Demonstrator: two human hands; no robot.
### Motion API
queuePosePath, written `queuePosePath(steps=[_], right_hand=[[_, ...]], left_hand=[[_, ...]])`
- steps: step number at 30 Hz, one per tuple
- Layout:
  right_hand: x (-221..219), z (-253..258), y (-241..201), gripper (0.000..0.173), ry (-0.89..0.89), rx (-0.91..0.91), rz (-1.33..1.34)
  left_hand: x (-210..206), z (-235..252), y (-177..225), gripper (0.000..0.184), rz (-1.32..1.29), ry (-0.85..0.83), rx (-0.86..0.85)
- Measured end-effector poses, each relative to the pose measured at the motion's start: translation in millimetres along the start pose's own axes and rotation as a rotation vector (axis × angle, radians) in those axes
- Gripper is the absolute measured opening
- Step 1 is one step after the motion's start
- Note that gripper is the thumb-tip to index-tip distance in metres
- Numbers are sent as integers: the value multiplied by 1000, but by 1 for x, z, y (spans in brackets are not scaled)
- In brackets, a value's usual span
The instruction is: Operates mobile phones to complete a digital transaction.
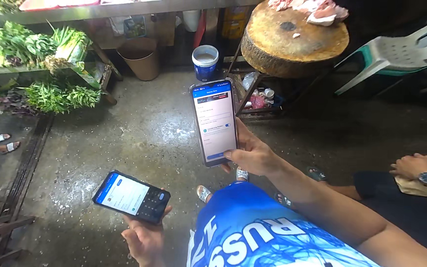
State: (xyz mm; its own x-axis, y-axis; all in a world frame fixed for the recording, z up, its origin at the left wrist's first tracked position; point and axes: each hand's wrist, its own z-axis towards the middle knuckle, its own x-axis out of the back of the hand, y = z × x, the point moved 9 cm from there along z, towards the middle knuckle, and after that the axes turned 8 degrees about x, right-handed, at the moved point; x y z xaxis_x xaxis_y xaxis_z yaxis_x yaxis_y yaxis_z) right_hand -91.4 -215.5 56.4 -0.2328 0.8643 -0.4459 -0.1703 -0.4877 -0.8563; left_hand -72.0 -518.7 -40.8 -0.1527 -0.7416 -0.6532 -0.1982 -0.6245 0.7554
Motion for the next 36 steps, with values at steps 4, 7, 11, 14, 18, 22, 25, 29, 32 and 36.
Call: queuePosePath(steps=[4, 7, 11, 14, 18, 22, 25, 29, 32, 36], right_hand=[[0, -3, 0, 59, -19, 8, 12], [-1, -5, -1, 61, -34, 13, 31], [0, -7, -2, 65, -18, 6, 17], [1, -8, -3, 65, -11, 5, 13], [1, -10, -2, 67, -9, 6, 22], [1, -11, -2, 68, -14, 8, 29], [0, -10, -2, 66, -23, 11, 38], [0, -8, -2, 64, -33, 14, 44], [1, -7, -2, 65, -30, 13, 46], [2, -4, -1, 64, -37, 13, 50]], left_hand=[[-3, -1, -1, 81, 8, 2, 3], [-1, -2, -2, 84, -5, 1, 6], [-2, -5, -1, 82, 15, 9, 1], [-1, -7, -2, 80, 11, 12, 1], [-1, -8, -4, 81, 4, 18, 3], [-1, -9, -5, 79, 6, 5, 6], [-1, -8, -4, 79, 6, 14, 4], [-1, -6, -4, 81, 4, 11, 1], [0, -5, -4, 81, -9, 6, 5], [0, -2, -3, 83, -17, 16, 9]])
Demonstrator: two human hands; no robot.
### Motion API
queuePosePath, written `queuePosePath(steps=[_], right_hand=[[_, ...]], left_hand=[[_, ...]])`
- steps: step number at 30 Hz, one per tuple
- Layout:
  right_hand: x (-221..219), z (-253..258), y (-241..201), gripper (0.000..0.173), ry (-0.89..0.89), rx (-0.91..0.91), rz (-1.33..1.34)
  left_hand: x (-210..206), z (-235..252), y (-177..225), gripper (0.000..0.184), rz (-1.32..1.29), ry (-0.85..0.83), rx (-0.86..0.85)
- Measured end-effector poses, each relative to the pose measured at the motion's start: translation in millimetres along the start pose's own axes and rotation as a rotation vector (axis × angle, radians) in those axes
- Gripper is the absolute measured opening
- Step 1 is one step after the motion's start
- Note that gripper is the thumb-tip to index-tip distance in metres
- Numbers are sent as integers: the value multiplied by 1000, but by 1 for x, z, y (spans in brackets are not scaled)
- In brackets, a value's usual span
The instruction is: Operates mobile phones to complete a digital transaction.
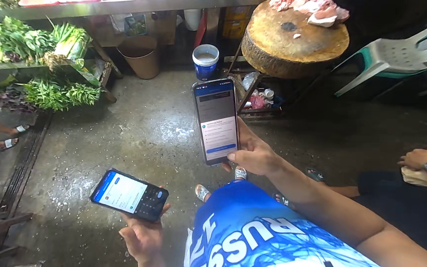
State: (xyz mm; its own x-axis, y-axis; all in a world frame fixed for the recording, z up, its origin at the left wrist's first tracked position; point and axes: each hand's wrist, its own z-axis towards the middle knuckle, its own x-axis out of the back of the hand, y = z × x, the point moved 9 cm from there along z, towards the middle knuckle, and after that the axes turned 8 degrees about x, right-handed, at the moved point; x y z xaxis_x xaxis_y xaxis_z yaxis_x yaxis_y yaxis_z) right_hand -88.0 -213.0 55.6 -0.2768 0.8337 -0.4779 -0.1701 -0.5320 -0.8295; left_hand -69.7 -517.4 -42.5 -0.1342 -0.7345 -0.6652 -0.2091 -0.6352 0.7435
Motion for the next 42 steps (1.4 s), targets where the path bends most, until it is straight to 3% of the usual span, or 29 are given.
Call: queuePosePath(steps=[42], right_hand=[[9, 8, 3, 68, 21, -22, -24]], left_hand=[[-3, 12, 1, 81, 14, -8, 16]])
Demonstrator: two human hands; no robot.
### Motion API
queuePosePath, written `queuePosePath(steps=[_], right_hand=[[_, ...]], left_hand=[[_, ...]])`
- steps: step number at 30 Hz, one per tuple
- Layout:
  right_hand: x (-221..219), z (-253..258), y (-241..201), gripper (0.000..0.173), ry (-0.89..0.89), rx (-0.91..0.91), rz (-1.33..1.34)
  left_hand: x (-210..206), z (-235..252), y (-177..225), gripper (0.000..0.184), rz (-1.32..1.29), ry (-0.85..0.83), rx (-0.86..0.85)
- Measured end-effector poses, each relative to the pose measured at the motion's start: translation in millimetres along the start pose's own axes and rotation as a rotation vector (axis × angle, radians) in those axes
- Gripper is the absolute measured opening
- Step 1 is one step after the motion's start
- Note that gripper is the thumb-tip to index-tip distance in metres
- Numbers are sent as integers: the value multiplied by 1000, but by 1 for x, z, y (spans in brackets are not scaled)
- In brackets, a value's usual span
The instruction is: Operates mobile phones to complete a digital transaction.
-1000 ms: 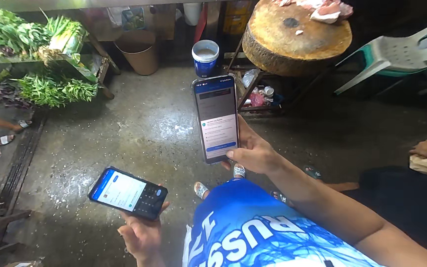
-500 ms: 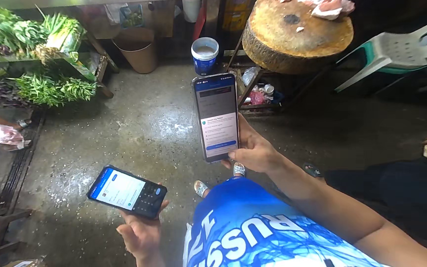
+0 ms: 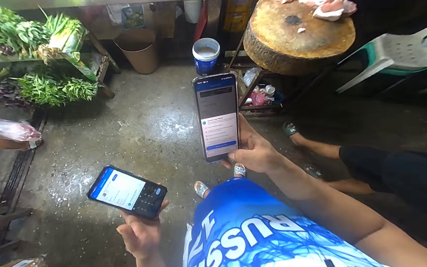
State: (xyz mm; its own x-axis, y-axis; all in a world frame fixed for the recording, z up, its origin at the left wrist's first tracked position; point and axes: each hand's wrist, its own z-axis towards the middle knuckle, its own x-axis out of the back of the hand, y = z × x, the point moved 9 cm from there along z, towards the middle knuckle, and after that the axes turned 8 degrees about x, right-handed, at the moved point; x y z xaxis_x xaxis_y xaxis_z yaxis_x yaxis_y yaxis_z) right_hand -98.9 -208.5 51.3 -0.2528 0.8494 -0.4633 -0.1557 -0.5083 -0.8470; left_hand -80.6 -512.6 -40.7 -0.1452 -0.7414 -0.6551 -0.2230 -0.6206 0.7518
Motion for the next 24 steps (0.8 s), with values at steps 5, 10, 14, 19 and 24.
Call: queuePosePath(steps=[5, 10, 14, 19, 24], right_hand=[[0, 0, 0, 69, 2, -4, -2], [2, 0, 0, 70, 4, -1, 16], [3, -1, 1, 69, 6, 0, 19], [4, -1, 0, 69, 5, 2, 28], [5, -1, 0, 67, 3, 2, 3]], left_hand=[[1, 1, 0, 83, -17, -9, -4], [0, 2, 0, 83, -16, -8, -3], [-1, 2, -1, 82, -17, -17, -6], [-1, 3, -2, 83, -15, -14, 0], [-3, 4, -2, 80, 4, -19, -2]])
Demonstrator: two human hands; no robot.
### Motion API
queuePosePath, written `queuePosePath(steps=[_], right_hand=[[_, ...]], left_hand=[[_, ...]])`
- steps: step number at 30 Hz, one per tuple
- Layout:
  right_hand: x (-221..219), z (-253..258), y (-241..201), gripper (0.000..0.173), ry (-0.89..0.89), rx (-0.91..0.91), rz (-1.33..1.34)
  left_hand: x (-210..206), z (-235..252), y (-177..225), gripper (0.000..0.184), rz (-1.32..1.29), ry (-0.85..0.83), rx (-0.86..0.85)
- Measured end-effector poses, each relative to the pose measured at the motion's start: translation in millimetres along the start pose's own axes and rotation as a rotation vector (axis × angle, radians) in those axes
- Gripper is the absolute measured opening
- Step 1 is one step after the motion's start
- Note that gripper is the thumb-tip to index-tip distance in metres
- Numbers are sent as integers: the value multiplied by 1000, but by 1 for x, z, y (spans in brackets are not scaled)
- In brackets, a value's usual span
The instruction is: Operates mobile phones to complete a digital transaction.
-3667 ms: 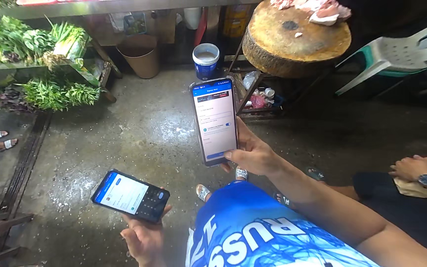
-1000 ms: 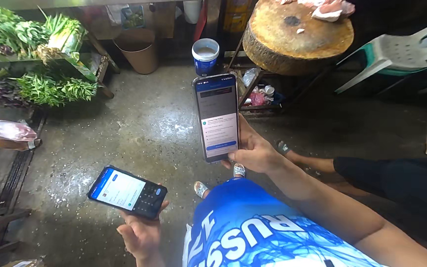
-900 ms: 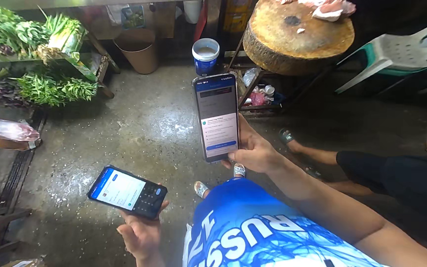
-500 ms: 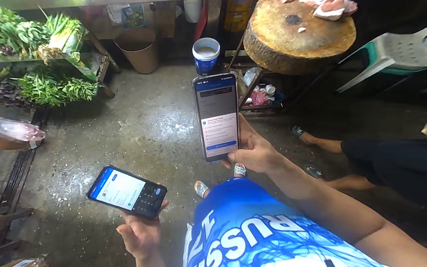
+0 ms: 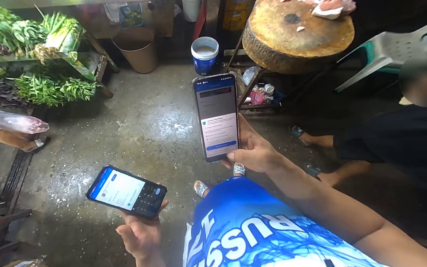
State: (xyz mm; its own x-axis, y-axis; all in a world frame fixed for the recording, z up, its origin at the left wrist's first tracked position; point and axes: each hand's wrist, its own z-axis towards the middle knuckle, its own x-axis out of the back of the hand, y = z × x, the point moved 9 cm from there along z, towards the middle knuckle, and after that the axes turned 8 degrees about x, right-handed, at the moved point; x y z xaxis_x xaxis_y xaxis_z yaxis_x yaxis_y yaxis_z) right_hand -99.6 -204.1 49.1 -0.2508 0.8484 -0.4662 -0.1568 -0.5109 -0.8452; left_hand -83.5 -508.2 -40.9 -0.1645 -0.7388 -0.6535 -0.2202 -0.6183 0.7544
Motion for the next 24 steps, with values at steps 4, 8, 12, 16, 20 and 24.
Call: queuePosePath(steps=[4, 8, 12, 16, 20, 24], right_hand=[[0, 1, 0, 68, 0, -4, 11], [1, 0, 0, 67, 4, -2, 16], [3, 0, 0, 68, 15, -5, 13], [4, 2, 0, 67, 18, -17, 5], [6, 3, -2, 67, 8, -25, 9], [13, 4, -7, 65, -3, -30, 0]], left_hand=[[-1, 1, 1, 78, -8, -18, -3], [-1, 2, 2, 79, 3, -14, -8], [-1, 3, 2, 79, 3, -25, -12], [-5, 2, 3, 81, -10, -19, -23], [-11, 2, 7, 82, 1, -12, -55], [-17, -2, 4, 83, -14, 13, -75]])
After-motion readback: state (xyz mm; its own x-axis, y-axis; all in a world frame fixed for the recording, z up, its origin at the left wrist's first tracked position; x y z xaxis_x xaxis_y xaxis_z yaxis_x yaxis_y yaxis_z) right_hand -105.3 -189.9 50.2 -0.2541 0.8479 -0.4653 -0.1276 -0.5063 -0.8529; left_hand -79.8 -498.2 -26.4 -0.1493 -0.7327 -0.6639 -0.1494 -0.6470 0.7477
